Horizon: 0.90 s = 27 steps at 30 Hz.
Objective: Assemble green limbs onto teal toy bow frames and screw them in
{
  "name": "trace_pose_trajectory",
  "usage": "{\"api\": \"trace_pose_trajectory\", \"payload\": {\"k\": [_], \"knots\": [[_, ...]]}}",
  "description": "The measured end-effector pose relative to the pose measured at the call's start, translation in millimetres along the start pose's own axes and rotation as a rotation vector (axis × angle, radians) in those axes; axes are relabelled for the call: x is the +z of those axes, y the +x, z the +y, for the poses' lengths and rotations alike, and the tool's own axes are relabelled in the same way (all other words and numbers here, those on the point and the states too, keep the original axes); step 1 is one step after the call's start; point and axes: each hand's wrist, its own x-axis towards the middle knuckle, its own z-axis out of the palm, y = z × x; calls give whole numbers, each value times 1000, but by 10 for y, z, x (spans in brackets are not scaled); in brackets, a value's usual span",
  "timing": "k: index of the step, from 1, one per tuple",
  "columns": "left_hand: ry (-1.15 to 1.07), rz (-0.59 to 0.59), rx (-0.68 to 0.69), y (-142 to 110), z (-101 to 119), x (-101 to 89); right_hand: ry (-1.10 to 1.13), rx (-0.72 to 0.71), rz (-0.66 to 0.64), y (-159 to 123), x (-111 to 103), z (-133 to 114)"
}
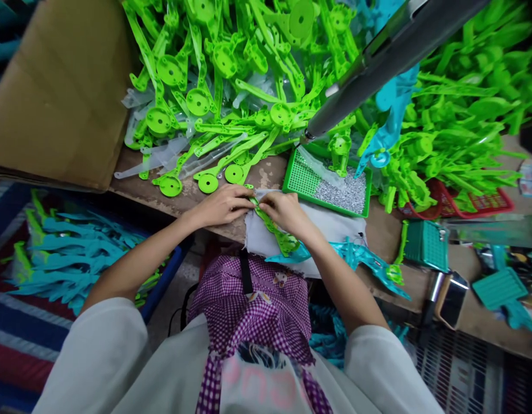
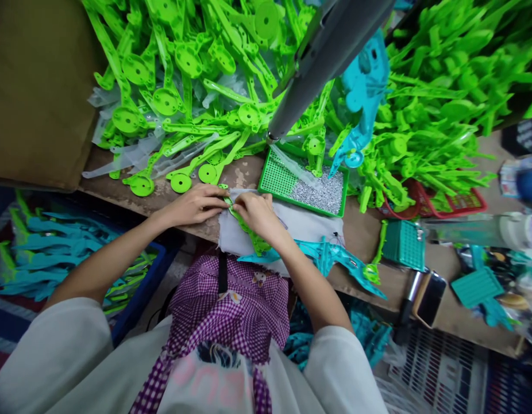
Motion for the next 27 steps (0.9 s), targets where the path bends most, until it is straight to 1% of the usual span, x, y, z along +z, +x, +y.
{"api": "trace_pose_trajectory", "payload": {"k": [5, 11, 18, 24, 27], "knots": [[-31, -29, -41, 17, 43, -34, 74, 49, 111, -164, 67, 32], [-32, -49, -110, 26, 62, -46, 125, 98, 156, -179, 116, -31], [2, -16, -134, 114, 94, 5, 40, 193, 107, -128, 98, -89], [96, -79, -207, 253, 142, -1, -57, 210, 44, -52, 67, -80], [108, -114, -263, 331, 193, -32, -46, 189, 28, -50, 48, -52]]}}
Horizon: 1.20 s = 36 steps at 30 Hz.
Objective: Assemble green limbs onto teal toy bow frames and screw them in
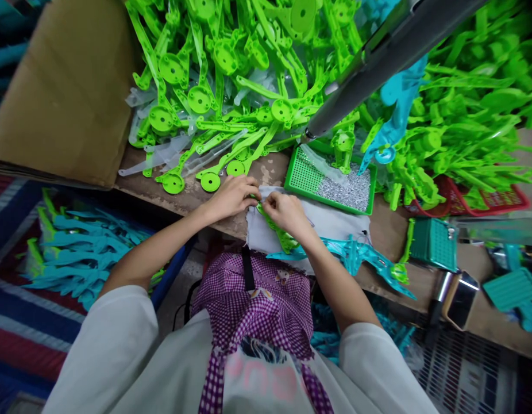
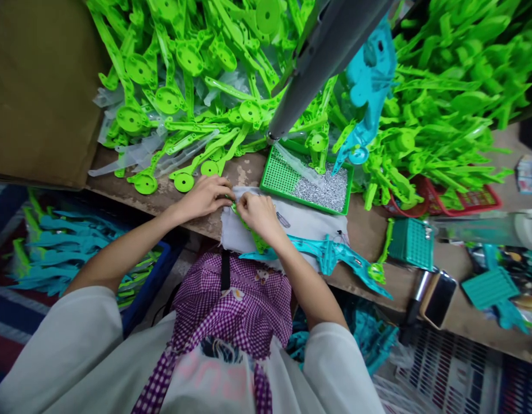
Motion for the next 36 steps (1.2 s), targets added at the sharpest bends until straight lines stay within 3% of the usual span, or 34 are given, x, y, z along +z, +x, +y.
{"api": "trace_pose_trajectory", "payload": {"k": [9, 20, 28, 36], "knots": [[-91, 6, -5, 25, 11, -17, 62, -118, 153, -285, 126, 9], [-86, 9, -6, 52, -1, -10, 109, -47, 180, -344, 216, -114], [-67, 0, -21, 50, -24, 25, -148, -131, 145, -460, 234, -163], [-58, -8, 29, 33, -43, 9, -179, -109, 216, -469, 263, -130]]}}
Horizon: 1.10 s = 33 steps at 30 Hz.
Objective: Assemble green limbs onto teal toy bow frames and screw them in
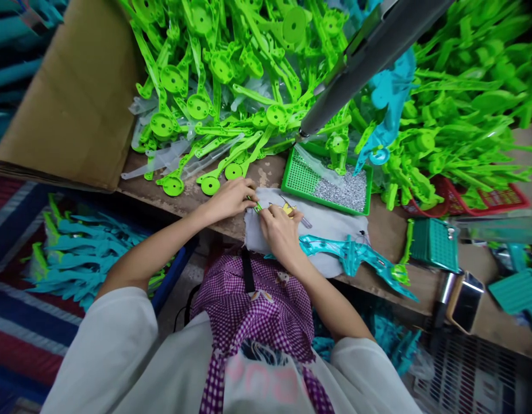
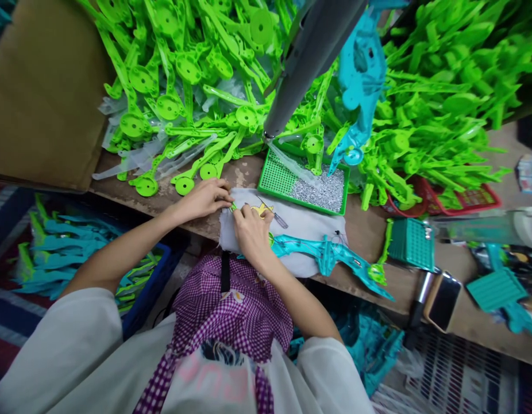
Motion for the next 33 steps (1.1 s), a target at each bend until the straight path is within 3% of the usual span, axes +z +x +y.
{"api": "trace_pose_trajectory", "payload": {"k": [4, 11, 20, 25, 29, 33], "knots": [[12, -15, -15, -5, 26, -19, 15, -25, -30, -40, -3, 58], [53, 5, 0, -3, 41, -21, 228, -8, -51, -68, -12, 293], [95, -80, -71, 48, 158, -103, 172, -62, -54, -116, -44, 373], [86, -55, 69, 55, 167, -90, 236, -21, -29, -114, -3, 388], [5, -135, 252, 56, 102, -22, 281, 98, -16, -99, 22, 437], [-80, -130, 325, 20, -1, 43, 256, 43, -21, -124, 27, 492]]}}
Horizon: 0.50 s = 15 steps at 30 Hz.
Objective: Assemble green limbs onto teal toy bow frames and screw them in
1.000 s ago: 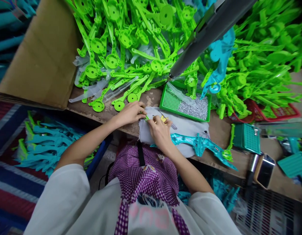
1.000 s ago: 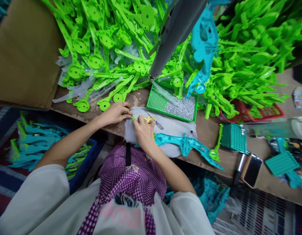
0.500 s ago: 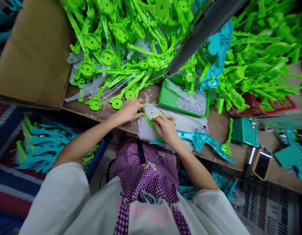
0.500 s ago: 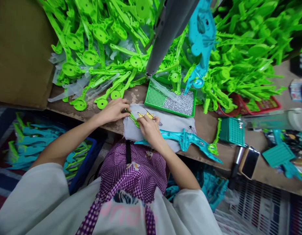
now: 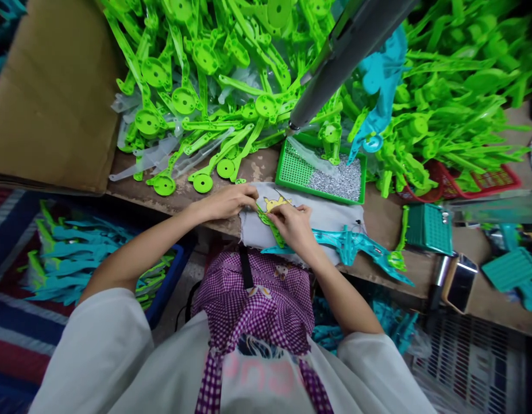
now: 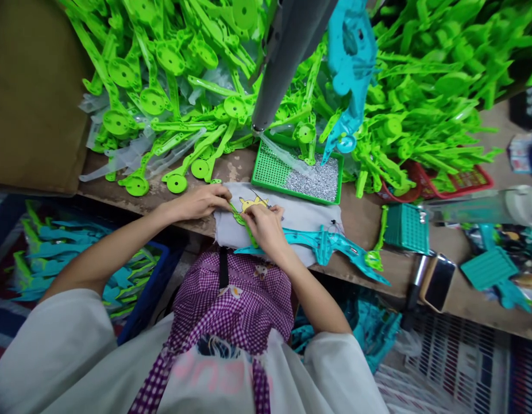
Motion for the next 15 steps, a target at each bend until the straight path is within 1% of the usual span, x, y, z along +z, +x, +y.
{"api": "trace_pose_trajectory", "payload": {"k": [2, 4, 7, 10, 15], "knots": [[18, 20, 14, -26, -25, 19, -53, -95, 28, -28, 0, 35], [65, 15, 26, -38, -27, 26, -94, -196, 53, -58, -1, 75], [123, 0, 30, -38, 1, 22, -33, -284, 39, -86, -18, 126], [133, 13, 23, -39, 28, 21, 107, -255, -31, -68, -47, 145], [104, 24, 10, -50, 18, 42, 247, -74, -138, 43, -75, 122]]}}
